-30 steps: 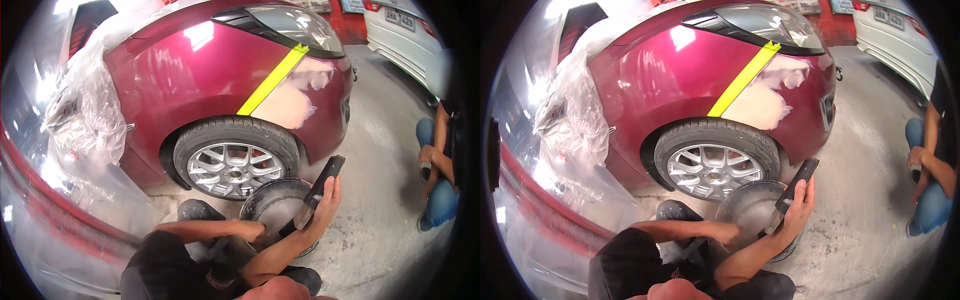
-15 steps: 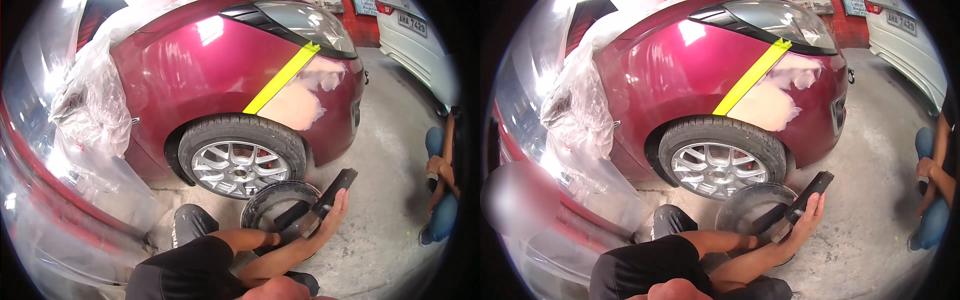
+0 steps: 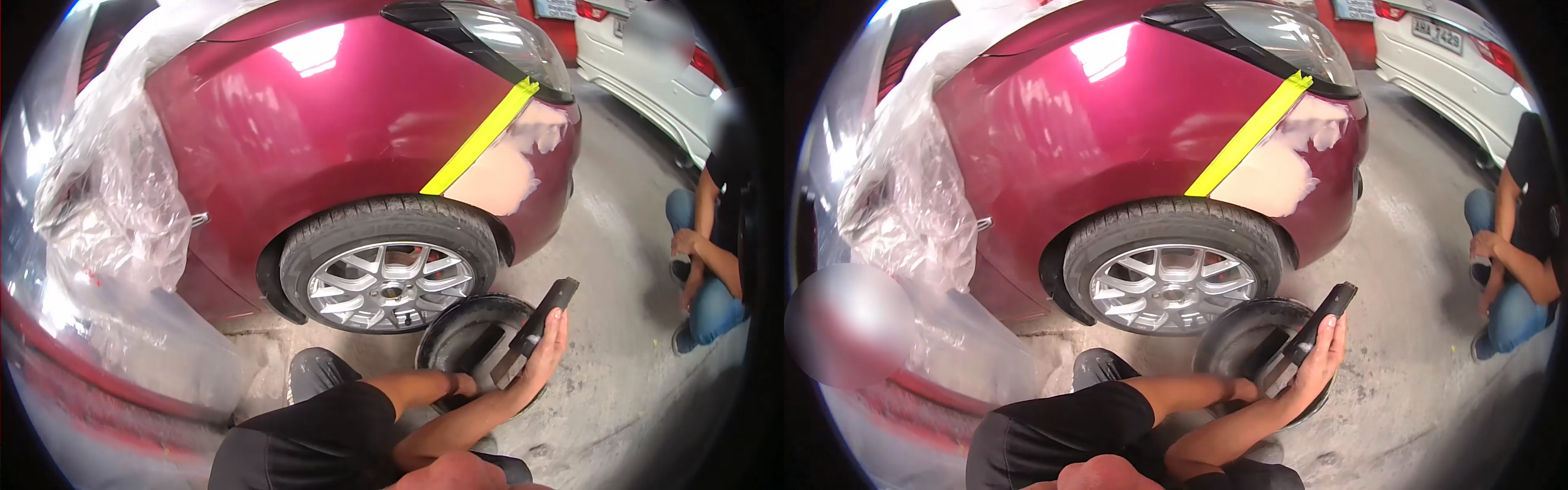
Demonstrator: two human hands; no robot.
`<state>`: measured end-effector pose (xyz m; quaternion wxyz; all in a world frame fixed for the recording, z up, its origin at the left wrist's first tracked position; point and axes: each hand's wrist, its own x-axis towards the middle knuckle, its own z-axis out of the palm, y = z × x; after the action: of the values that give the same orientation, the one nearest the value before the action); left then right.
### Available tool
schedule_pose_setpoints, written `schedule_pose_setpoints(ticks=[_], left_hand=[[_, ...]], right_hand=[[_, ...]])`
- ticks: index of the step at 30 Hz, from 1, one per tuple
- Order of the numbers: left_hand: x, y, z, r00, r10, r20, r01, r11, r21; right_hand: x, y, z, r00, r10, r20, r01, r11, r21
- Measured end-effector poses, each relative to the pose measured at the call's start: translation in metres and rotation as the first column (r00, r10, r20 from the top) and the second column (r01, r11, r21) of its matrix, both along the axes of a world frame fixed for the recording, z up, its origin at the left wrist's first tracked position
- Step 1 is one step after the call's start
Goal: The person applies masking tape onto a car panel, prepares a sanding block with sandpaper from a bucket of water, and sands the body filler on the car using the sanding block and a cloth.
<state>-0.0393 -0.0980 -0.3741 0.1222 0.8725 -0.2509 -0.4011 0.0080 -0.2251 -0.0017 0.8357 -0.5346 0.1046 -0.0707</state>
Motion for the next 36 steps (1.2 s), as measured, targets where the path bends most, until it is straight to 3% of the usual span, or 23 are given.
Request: schedule_pose_setpoints(ticks=[2,5,7,9,11,12,13,14,15,17,20,23,27,30,32,36], left_hand=[[-0.007,0.014,0.002,0.999,0.025,0.048,-0.017,0.988,-0.156],[-0.01,0.03,0.122,0.987,-0.02,0.161,0.048,0.985,-0.167],[-0.009,0.048,0.151,0.951,-0.202,0.236,0.246,0.954,-0.174],[-0.01,0.075,0.195,1.0,-0.009,0.01,0.011,0.954,-0.301],[-0.011,0.096,0.236,0.948,-0.116,0.296,0.169,0.972,-0.161],[-0.004,0.113,0.247,0.938,-0.119,0.325,0.177,0.972,-0.155],[-0.005,0.117,0.271,0.899,-0.098,0.427,0.154,0.983,-0.098],[-0.007,0.125,0.276,0.778,-0.028,0.628,0.208,0.954,-0.216],[-0.002,0.128,0.291,0.774,0.022,0.633,0.158,0.961,-0.227],[0.008,0.131,0.279,0.818,0.292,0.496,-0.053,0.896,-0.441],[-0.006,0.122,0.309,0.753,0.277,0.597,0.017,0.899,-0.438],[0.001,0.125,0.299,0.759,0.292,0.582,0.04,0.871,-0.489],[0.003,0.123,0.299,0.751,0.307,0.584,0.0,0.885,-0.465],[0.007,0.123,0.293,0.747,0.322,0.582,0.007,0.871,-0.491],[0.006,0.124,0.298,0.758,0.323,0.566,-0.01,0.874,-0.485],[0.007,0.121,0.298,0.721,0.378,0.581,-0.017,0.848,-0.53]], right_hand=[[-0.009,0.007,-0.004,0.999,-0.032,-0.043,0.032,0.999,0.001],[-0.02,0.008,-0.032,0.99,0.009,-0.142,-0.008,1.0,0.005],[-0.025,0.013,-0.059,0.986,0.041,-0.163,-0.04,0.999,0.012],[-0.038,0.021,-0.042,0.967,0.038,-0.252,-0.051,0.998,-0.047],[-0.028,0.025,-0.105,0.942,-0.023,-0.335,0.013,0.999,-0.033],[-0.023,0.031,-0.14,0.915,0.009,-0.404,0.049,0.99,0.133],[-0.025,0.031,-0.145,0.908,0.066,-0.414,0.077,0.944,0.32],[-0.027,0.03,-0.15,0.897,0.118,-0.426,0.118,0.865,0.487],[-0.032,0.038,-0.139,0.909,0.182,-0.375,0.125,0.74,0.661],[-0.018,0.052,-0.147,0.855,0.149,-0.497,0.421,0.36,0.832],[0.009,0.059,-0.161,0.805,-0.069,-0.59,0.586,0.254,0.77],[0.032,0.051,-0.185,0.66,-0.078,-0.747,0.743,0.22,0.633],[0.022,0.048,-0.239,0.647,-0.155,-0.747,0.722,0.441,0.534],[0.027,0.037,-0.328,0.592,-0.236,-0.771,0.78,0.408,0.474],[0.027,0.042,-0.296,0.509,-0.255,-0.822,0.836,0.372,0.402],[0.032,0.041,-0.216,0.611,-0.251,-0.751,0.776,0.38,0.504]])
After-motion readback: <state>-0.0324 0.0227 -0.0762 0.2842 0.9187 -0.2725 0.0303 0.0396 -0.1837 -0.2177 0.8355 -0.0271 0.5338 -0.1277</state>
